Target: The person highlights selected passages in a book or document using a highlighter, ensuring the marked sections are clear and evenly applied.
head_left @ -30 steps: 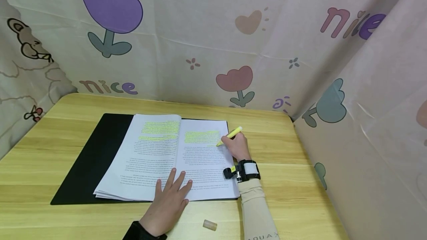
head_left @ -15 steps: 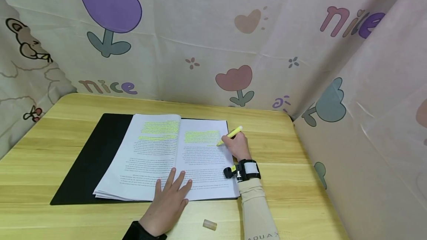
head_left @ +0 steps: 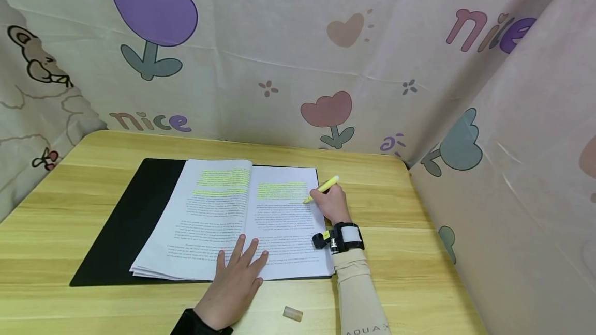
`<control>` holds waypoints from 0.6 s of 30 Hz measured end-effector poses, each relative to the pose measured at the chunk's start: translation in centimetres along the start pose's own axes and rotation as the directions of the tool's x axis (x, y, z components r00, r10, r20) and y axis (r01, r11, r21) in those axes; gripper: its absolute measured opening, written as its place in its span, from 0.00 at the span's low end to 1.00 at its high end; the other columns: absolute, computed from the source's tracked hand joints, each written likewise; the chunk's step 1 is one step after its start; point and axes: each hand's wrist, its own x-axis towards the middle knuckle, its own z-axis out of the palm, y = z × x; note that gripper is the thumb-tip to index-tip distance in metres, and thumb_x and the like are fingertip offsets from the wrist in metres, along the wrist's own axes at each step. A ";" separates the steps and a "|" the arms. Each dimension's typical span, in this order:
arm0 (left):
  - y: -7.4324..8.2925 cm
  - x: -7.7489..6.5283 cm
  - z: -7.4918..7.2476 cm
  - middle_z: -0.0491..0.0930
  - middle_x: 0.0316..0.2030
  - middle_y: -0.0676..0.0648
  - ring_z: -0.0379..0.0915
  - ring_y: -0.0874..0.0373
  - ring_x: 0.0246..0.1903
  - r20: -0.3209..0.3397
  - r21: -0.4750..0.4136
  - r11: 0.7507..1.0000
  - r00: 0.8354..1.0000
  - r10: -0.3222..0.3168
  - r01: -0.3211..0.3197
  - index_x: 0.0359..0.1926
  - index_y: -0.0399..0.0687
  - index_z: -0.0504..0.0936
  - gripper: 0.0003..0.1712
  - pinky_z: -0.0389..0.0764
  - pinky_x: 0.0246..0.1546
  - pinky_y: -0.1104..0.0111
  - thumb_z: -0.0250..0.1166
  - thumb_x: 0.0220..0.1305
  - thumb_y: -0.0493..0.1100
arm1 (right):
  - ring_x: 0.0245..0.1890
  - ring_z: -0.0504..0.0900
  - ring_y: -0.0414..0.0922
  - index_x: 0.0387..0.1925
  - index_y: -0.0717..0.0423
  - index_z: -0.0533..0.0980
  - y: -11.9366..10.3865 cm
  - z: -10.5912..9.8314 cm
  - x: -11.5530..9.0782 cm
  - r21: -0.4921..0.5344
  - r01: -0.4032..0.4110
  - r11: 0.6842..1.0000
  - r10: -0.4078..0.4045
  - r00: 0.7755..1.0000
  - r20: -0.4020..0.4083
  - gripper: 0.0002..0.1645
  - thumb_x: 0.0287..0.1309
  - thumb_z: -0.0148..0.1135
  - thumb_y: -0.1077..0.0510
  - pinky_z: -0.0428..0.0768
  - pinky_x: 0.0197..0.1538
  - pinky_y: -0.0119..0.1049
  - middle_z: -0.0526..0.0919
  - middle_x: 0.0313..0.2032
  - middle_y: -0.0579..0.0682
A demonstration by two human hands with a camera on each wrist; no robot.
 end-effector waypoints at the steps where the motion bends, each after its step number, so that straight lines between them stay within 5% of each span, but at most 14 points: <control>1: 0.0 0.0 0.0 0.62 0.68 0.36 0.41 0.36 0.72 -0.001 -0.001 1.000 1.000 0.001 -0.001 0.60 0.43 0.76 0.24 0.46 0.58 0.30 0.62 0.63 0.42 | 0.17 0.68 0.46 0.30 0.53 0.78 0.0 0.0 0.1 0.001 -0.005 1.000 0.005 1.000 0.001 0.12 0.49 0.63 0.49 0.63 0.18 0.34 0.73 0.22 0.53; 18: 0.1 0.1 0.0 0.62 0.68 0.36 0.40 0.37 0.72 0.013 -0.009 1.000 1.000 -0.011 0.012 0.60 0.43 0.76 0.24 0.44 0.58 0.30 0.62 0.63 0.43 | 0.16 0.67 0.46 0.29 0.53 0.77 -0.1 -0.3 -0.1 -0.014 0.004 1.000 -0.004 1.000 -0.011 0.12 0.50 0.62 0.48 0.62 0.18 0.34 0.70 0.21 0.51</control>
